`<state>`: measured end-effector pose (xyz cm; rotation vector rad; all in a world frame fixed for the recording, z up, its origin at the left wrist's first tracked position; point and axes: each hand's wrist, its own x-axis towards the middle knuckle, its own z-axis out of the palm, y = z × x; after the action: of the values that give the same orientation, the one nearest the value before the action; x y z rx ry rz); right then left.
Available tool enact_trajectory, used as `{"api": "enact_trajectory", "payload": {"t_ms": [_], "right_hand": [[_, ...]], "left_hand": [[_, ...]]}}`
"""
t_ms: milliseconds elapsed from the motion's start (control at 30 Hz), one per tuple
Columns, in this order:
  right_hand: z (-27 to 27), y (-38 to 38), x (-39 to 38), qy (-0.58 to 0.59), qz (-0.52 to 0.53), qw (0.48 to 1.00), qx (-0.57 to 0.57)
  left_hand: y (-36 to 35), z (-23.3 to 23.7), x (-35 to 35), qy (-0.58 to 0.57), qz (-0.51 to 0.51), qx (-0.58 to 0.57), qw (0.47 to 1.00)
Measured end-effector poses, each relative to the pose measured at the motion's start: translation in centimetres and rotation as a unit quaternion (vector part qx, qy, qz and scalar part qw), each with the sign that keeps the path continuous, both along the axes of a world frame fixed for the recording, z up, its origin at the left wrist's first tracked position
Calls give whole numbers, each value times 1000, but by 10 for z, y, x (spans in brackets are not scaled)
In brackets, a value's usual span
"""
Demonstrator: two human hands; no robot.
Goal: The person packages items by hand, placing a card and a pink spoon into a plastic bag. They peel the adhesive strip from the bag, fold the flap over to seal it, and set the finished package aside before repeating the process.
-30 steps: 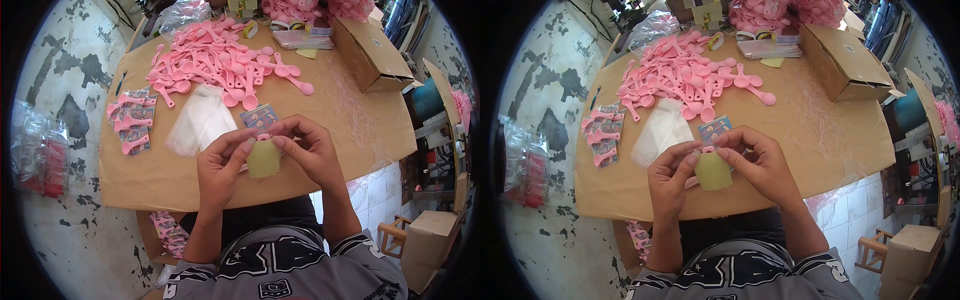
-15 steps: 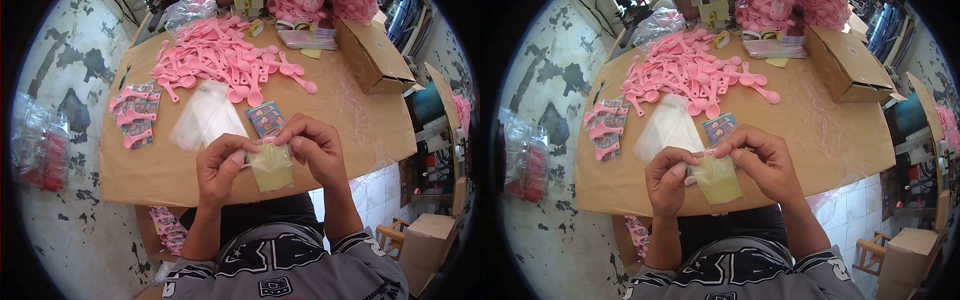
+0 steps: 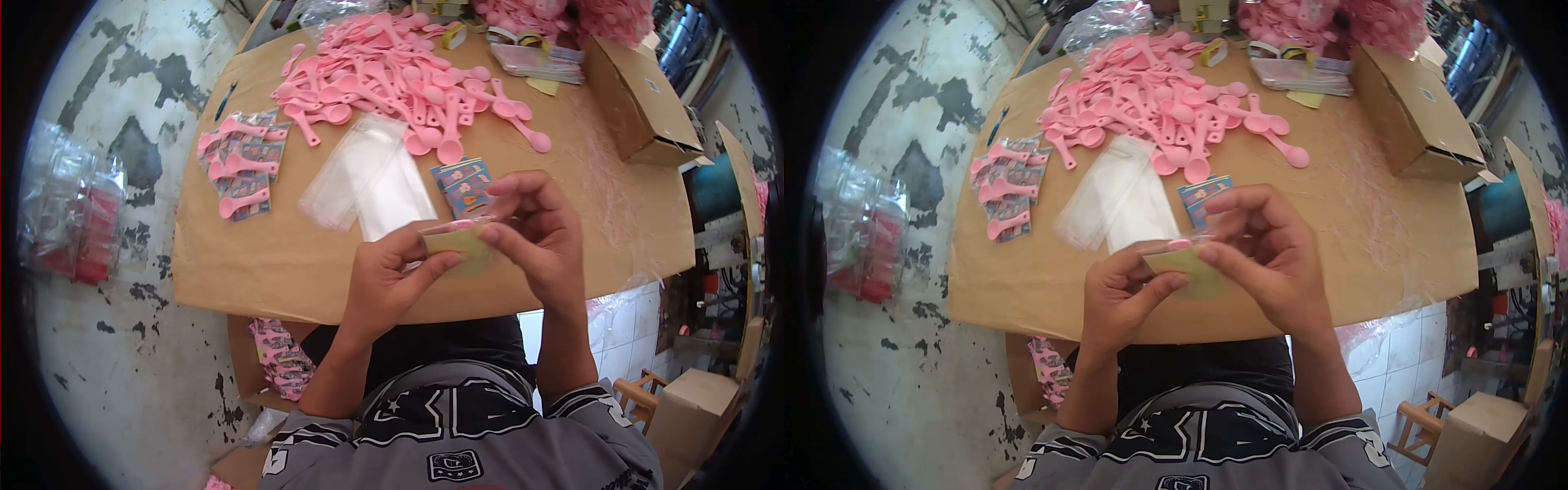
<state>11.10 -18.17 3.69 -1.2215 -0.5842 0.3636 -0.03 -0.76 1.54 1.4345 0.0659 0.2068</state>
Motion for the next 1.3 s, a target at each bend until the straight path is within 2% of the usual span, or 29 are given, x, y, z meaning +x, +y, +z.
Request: {"api": "enact_trajectory", "payload": {"t_ms": [100, 133, 167, 233, 267, 333, 367, 400, 433, 467, 567, 667, 767, 833, 933, 1033, 1100, 1167, 1300], "right_hand": [[-2, -16, 9, -47, -115, 992, -32], [-3, -23, 15, -71, -174, 981, -38], [-2, -32, 19, -84, -188, 978, -41], [8, -53, 26, -108, -221, 968, -48], [11, -66, 32, -101, -195, 975, -45], [17, -89, 43, -89, -143, 985, -37], [14, -93, 45, -212, -214, 929, -214], [8, -95, 46, -323, -274, 823, -378], [-1, -97, 47, -415, -319, 673, -522], [-15, -104, 49, -380, -360, 625, -579], [-12, -98, 45, -339, -376, 719, -477], [-9, -72, 28, -295, -319, 796, -422], [-4, -40, 12, -179, -203, 877, -397], [-11, -27, 9, -184, -172, 880, -402], [-20, -15, 7, -148, -142, 897, -391], [-32, -14, 8, -114, -154, 909, -370], [-35, -15, 9, -84, -162, 922, -343], [-42, -18, 13, -64, -166, 929, -326], [-44, -16, 15, -34, -168, 948, -268]], "left_hand": [[11, 3, -9, -40, 35, 84, 995], [18, 2, -10, -79, 87, 145, 982], [30, 2, -12, -118, 137, 206, 962], [56, 9, -16, -169, 248, 314, 901], [71, 16, -21, -180, 310, 361, 861], [108, 26, -36, -112, 396, 485, 771], [121, 30, -41, -67, 391, 500, 770], [133, 33, -45, -23, 386, 514, 766], [143, 36, -49, 22, 379, 527, 760], [152, 34, -55, 70, 337, 574, 743], [160, 15, -59, 29, 315, 502, 805], [144, 5, -33, 72, 299, 453, 837], [141, -1, 9, 60, 232, 554, 797], [149, -10, 29, 69, 208, 610, 762], [163, -6, 46, 131, 141, 514, 836], [189, -14, 54, 152, 76, 457, 873], [194, -10, 53, 169, 63, 366, 913], [191, -3, 50, 183, 74, 295, 935], [202, -4, 56, 230, 30, 272, 934]]}}
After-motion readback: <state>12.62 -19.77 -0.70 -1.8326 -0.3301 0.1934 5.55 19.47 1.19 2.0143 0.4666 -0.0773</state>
